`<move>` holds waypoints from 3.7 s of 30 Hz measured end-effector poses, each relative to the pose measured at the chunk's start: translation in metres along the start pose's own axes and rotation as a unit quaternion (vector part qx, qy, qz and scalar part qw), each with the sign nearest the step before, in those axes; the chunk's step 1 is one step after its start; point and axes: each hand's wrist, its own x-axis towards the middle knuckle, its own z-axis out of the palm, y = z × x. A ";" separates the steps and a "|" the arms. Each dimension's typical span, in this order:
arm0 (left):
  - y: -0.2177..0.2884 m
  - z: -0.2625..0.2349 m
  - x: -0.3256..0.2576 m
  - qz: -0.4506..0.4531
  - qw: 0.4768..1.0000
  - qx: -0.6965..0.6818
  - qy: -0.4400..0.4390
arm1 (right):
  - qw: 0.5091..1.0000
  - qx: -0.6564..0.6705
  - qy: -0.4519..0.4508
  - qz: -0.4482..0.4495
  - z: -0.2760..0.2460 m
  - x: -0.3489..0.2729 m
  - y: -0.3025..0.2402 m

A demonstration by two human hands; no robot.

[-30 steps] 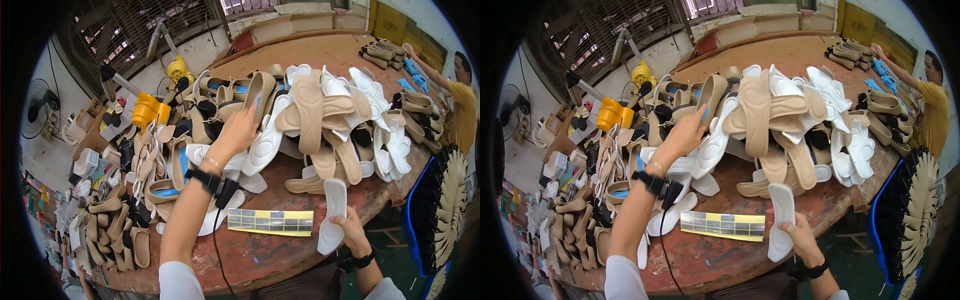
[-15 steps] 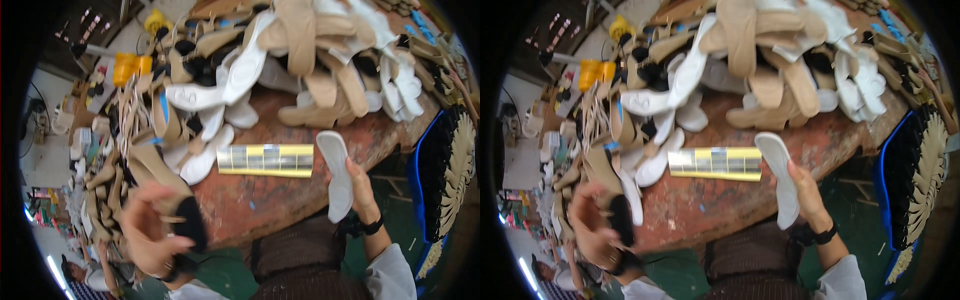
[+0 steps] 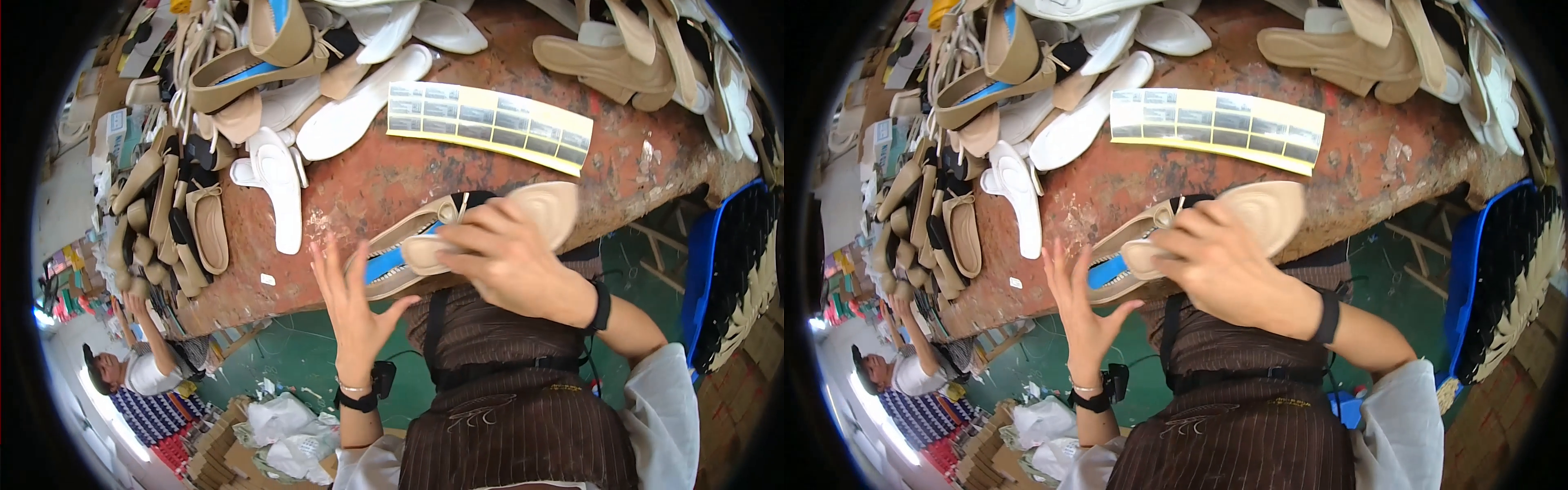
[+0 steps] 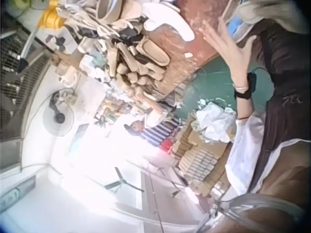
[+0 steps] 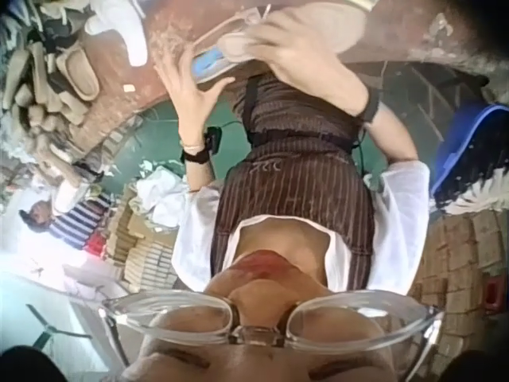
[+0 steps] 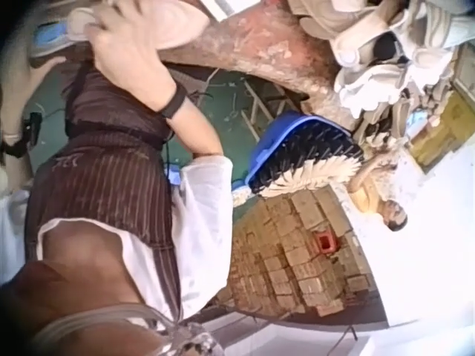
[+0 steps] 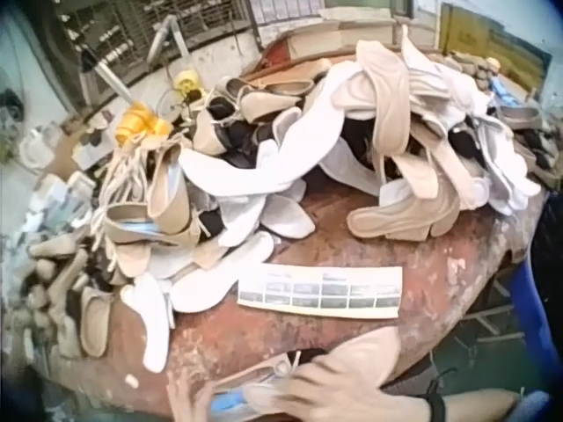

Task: Assembling and finishing ballet flat shoes by inserting insoles and cleaning the outer material.

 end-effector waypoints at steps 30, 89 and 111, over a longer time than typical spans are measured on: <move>-0.045 0.067 -0.002 0.019 0.904 -0.380 0.194 | 0.984 0.038 -0.173 -0.018 0.093 0.035 -0.048; 0.076 0.024 0.011 0.040 0.984 -0.167 -0.038 | 0.956 -0.131 -0.203 0.167 0.030 0.052 -0.014; 0.031 0.002 -0.007 0.071 0.968 -0.239 -0.002 | 0.965 -0.143 -0.219 0.003 0.019 0.069 -0.004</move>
